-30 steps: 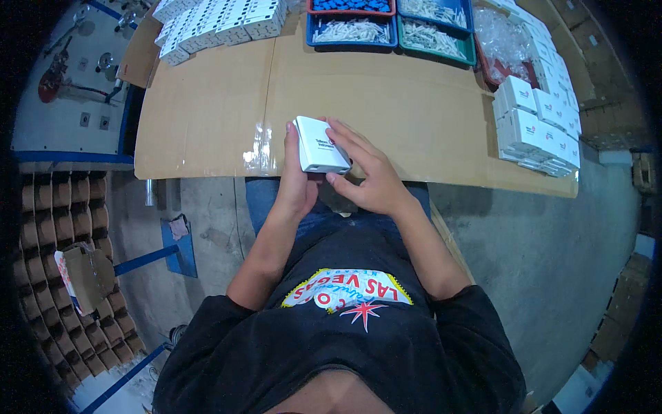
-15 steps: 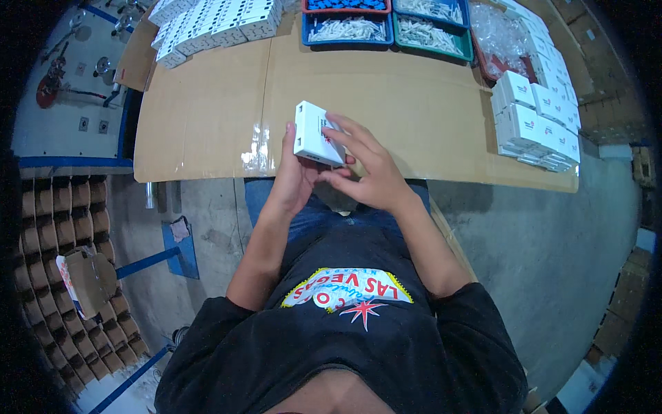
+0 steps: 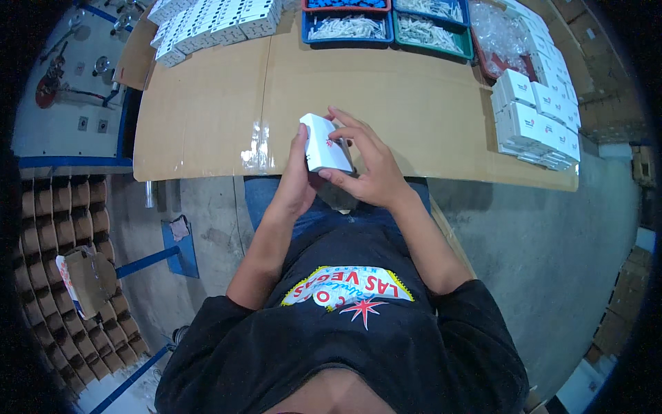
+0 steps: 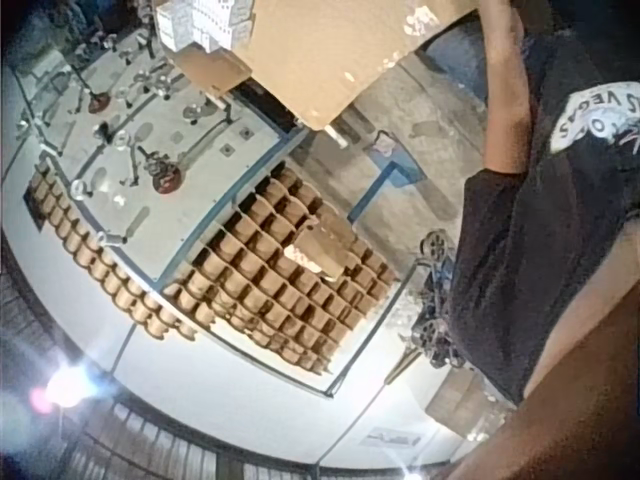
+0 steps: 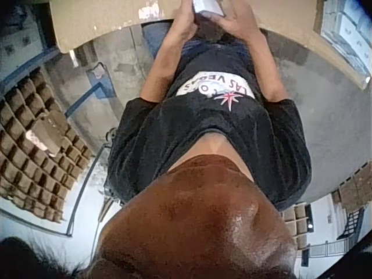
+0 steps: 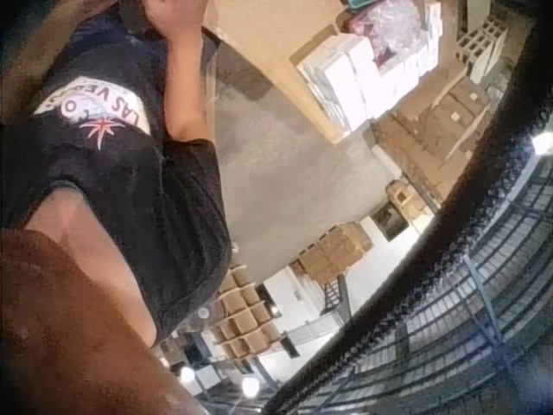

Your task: The person assembles small electrical components by hand at a workbench. They place a circuit board into a white plastic housing, insert a blue connector, and then pack the assembled unit into a small white box. The person repeats this process for multiple units, organizing the finished boxes on the table.

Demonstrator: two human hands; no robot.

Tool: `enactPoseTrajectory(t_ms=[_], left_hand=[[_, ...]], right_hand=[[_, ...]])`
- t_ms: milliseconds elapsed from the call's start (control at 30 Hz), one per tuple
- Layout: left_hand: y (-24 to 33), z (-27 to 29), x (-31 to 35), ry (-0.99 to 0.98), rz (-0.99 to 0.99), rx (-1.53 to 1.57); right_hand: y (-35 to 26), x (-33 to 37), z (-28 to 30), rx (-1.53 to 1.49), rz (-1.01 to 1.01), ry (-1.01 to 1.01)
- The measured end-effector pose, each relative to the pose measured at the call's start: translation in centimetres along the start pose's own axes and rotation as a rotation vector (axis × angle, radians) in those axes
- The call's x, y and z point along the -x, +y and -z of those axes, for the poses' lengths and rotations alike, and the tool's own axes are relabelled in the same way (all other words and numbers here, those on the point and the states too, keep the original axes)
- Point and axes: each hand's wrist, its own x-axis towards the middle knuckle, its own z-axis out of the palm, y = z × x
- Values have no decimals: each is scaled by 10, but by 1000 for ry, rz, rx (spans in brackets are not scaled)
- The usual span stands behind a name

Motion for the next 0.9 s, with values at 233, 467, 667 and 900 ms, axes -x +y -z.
enactPoseTrajectory(t_ms=[233, 467, 667, 900], left_hand=[[-8, -12, 8, -12, 70, -22], [-16, -9, 2, -8, 8, 23], [-21, -8, 1, 35, -9, 25], [-26, -5, -1, 39, 2, 20]], right_hand=[[-4, -1, -6, 111, 59, 33], [7, 2, -13, 204, 191, 53], [8, 5, -17, 198, 149, 47], [11, 9, -18, 201, 134, 62]])
